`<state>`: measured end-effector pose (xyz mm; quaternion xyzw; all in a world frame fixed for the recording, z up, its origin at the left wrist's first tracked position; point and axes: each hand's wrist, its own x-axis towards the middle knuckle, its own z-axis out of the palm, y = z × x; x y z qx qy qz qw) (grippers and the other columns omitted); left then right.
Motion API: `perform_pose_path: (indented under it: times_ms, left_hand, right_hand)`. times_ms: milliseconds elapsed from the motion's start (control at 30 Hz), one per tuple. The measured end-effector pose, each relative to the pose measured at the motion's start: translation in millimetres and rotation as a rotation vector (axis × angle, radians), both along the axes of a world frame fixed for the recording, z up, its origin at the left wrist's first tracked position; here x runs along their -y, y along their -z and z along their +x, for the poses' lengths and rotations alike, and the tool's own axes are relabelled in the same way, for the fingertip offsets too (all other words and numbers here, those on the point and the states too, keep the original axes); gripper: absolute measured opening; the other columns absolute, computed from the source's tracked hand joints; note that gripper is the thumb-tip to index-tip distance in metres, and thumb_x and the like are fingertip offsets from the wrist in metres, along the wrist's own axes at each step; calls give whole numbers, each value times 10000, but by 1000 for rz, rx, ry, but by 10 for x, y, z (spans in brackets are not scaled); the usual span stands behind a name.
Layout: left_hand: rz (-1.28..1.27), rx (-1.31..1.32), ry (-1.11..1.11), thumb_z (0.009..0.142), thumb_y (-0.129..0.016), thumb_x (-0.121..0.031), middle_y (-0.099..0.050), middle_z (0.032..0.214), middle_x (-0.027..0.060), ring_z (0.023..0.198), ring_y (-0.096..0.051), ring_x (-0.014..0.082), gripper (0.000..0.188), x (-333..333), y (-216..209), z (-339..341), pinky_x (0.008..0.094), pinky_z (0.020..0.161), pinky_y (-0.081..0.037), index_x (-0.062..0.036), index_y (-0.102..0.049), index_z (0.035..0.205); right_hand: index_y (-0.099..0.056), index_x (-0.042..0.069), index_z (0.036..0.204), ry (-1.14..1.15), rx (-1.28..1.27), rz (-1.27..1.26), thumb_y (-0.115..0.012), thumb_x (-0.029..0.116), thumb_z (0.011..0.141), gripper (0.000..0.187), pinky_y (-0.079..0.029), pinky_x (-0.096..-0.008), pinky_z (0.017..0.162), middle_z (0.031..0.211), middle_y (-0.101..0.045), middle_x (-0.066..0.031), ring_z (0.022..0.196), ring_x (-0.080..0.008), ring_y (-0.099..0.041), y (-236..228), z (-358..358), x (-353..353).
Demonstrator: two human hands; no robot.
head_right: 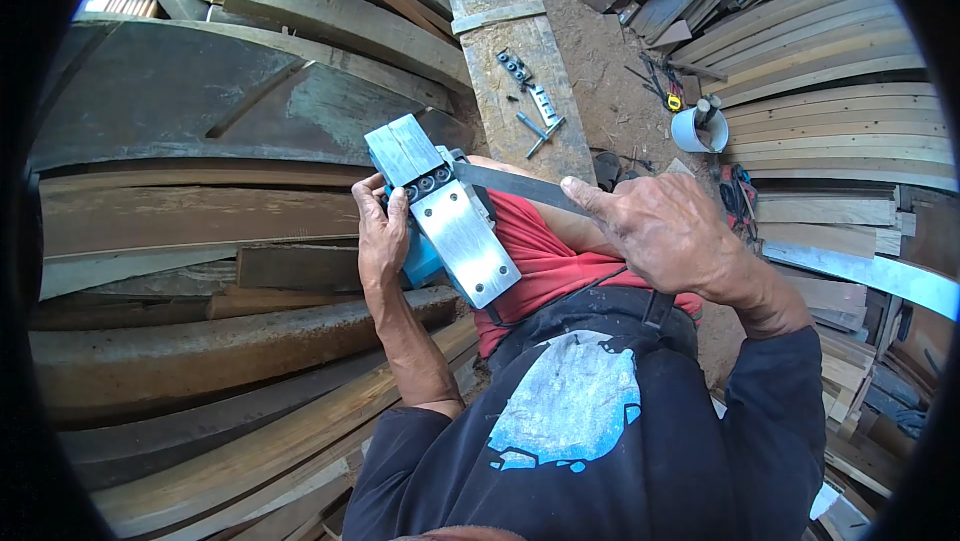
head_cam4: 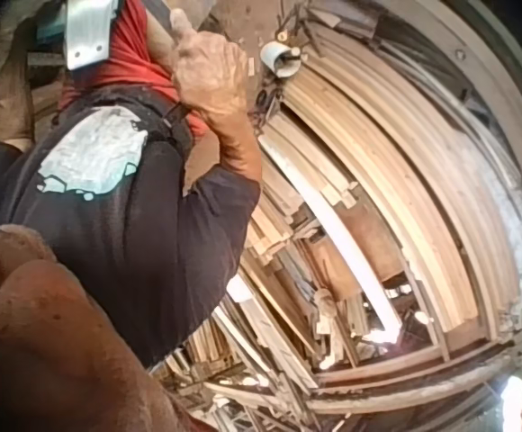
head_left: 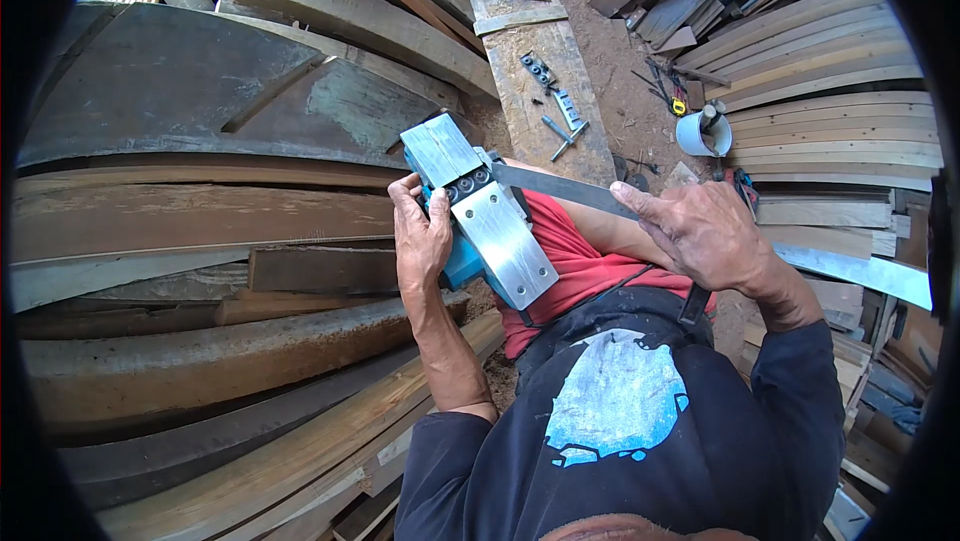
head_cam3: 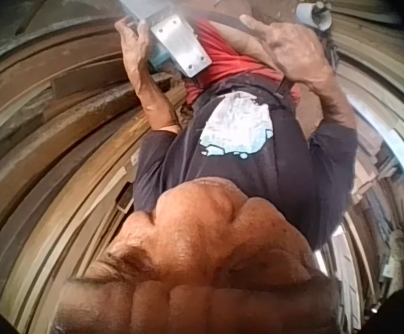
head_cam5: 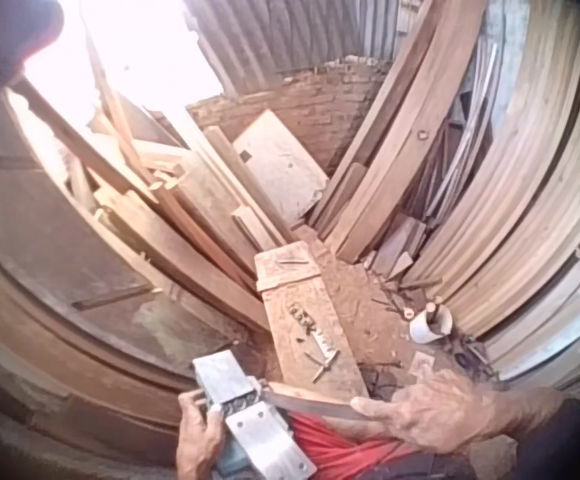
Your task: The person cleans and performs maintenance on a handheld electric planer by removing wood chips from the blade area and using a metal square to check for alignment.
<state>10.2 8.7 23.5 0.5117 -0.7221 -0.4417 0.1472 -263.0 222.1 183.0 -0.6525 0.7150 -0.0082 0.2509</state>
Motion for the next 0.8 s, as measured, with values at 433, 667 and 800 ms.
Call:
perform_pose_path:
  times_ms: [433, 667, 800]
  left_hand:
    - [-14, 35, -10, 1103, -545, -295, -652, 1274, 229, 1144, -673, 325, 404, 4, 21, 7, 480, 1017, -508, -45, -428, 1398]
    - [-46, 22, -3, 1106, -538, -267, -670, 1238, 214, 1114, -663, 288, 380, -1, 13, 12, 451, 1022, -503, -28, -432, 1382]
    - [14, -72, -4, 1067, -580, -274, -634, 1279, 281, 1189, -637, 413, 411, 13, 42, 2, 529, 1026, -484, -19, -441, 1358]
  right_hand:
    - [-616, 108, 1450, 16, -27, -41, -648, 206, 944, 516, -501, -517, 608, 775, -720, -168, 715, -374, -719, 60, 26, 22]
    - [-630, 101, 1428, 26, -6, -39, -634, 204, 951, 488, -497, -513, 600, 768, -712, -178, 709, -377, -714, 50, 0, 9]
    - [-643, 113, 1419, 46, 13, -57, -630, 209, 964, 465, -497, -515, 597, 765, -708, -187, 692, -381, -708, 30, -44, -32]
